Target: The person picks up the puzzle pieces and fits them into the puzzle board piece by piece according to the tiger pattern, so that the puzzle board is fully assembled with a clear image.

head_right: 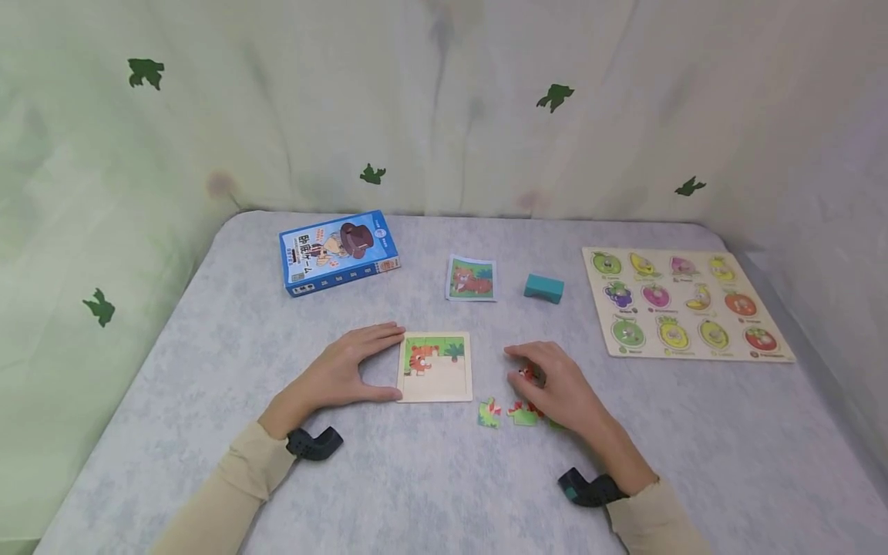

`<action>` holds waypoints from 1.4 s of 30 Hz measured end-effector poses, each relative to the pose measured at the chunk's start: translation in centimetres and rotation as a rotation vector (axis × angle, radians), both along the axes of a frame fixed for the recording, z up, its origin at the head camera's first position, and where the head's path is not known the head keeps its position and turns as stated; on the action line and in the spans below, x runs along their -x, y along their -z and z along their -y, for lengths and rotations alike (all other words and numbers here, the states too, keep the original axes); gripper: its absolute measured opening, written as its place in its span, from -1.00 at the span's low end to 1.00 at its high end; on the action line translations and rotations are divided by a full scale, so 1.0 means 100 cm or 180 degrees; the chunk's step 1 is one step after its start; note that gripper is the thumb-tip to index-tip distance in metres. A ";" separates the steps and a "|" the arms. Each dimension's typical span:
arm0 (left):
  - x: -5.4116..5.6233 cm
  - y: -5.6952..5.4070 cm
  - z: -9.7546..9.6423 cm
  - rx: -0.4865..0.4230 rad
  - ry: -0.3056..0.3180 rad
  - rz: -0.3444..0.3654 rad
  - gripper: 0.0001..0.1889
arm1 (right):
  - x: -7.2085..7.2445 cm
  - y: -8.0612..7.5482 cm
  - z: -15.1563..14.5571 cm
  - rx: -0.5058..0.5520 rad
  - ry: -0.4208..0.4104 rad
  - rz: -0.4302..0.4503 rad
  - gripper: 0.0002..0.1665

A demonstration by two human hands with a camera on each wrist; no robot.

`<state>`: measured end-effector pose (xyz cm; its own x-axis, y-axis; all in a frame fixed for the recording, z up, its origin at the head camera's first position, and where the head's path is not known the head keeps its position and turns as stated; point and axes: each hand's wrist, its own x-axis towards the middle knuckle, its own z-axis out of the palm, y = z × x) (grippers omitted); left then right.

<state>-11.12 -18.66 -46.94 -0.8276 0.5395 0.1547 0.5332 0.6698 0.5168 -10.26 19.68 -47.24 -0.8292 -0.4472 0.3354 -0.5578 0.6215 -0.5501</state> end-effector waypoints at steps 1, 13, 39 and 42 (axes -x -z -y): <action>0.000 -0.001 0.000 0.0006 -0.0005 0.0016 0.00 | 0.000 0.000 0.000 -0.0003 0.0005 0.0011 -0.55; 0.001 -0.003 0.001 0.0012 0.0021 -0.0053 -0.01 | 0.000 -0.003 -0.001 -0.0088 -0.0048 0.0113 -0.53; -0.001 0.001 0.001 0.0063 -0.0041 0.0078 0.00 | -0.002 -0.012 -0.022 -0.0391 -0.0136 0.0275 -0.47; 0.001 0.001 0.000 0.0047 -0.0023 0.0045 0.00 | -0.002 -0.011 -0.025 -0.0391 -0.0109 0.0269 -0.46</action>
<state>-11.19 -18.67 -47.08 -0.8336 0.5356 0.1351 0.5210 0.6812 0.5143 -10.06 22.23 -46.10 -0.8357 -0.5091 0.2062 -0.5348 0.6684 -0.5170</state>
